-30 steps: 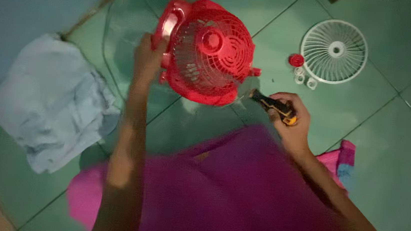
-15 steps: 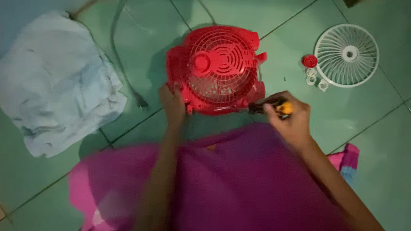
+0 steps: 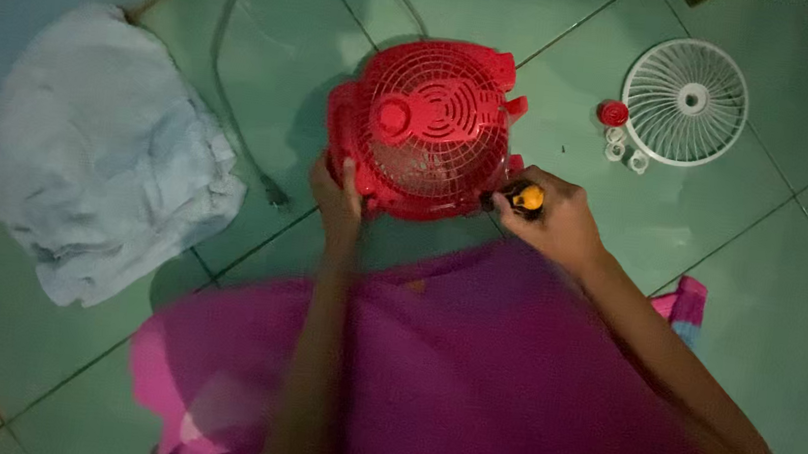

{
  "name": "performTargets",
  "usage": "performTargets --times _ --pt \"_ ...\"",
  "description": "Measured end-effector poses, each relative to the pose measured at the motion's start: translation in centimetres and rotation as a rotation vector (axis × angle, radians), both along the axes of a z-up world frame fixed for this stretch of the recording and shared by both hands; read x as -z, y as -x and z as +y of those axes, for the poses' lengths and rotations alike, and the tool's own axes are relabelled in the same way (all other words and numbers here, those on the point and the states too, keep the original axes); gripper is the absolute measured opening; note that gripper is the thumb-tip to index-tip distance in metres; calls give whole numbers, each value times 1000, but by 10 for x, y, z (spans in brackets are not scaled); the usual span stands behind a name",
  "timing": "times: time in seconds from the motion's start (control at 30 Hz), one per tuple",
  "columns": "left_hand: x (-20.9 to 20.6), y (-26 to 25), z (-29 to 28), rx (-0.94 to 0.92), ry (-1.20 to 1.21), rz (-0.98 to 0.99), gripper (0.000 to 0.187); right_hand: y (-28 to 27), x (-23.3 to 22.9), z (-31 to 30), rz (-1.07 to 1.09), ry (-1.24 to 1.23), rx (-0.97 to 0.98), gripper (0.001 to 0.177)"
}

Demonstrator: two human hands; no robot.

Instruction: The person uses a screwdriver to remove screws from the front grille of a red electric fan. They unscrew multiple fasteners, remove the grille, and place it aside on the floor.

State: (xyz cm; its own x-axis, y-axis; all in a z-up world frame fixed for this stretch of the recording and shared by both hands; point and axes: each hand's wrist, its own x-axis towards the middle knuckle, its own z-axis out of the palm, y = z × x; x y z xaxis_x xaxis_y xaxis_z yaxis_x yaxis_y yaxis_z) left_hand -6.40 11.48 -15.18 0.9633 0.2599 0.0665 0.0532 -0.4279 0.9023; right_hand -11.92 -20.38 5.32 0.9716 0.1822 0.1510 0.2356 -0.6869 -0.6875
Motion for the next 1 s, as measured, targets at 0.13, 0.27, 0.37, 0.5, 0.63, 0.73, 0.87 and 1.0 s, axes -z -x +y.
performTargets --times 0.13,0.27,0.37,0.5,0.63,0.73,0.87,1.0 --pt "-5 10 1 -22 -153 -93 73 -4 -7 12 -14 70 -46 35" --pt "-15 23 -2 31 -223 -271 72 -9 -25 29 -23 137 -118 39" --pt "-30 24 -17 115 -228 -490 87 -18 -46 39 103 268 -156 39" --pt "-48 48 -64 199 -309 -516 75 -35 -61 62 395 571 -139 41" --pt "-59 57 -88 197 -350 -480 114 -41 -72 77 228 898 -143 63" --pt "-57 58 -98 147 -300 -433 124 -52 -78 73 242 868 -339 50" --pt "-45 51 -103 96 -320 -476 124 -64 -82 66 171 618 -588 37" --pt "-32 45 -103 112 -332 -542 124 -68 -79 60 378 656 -639 50"
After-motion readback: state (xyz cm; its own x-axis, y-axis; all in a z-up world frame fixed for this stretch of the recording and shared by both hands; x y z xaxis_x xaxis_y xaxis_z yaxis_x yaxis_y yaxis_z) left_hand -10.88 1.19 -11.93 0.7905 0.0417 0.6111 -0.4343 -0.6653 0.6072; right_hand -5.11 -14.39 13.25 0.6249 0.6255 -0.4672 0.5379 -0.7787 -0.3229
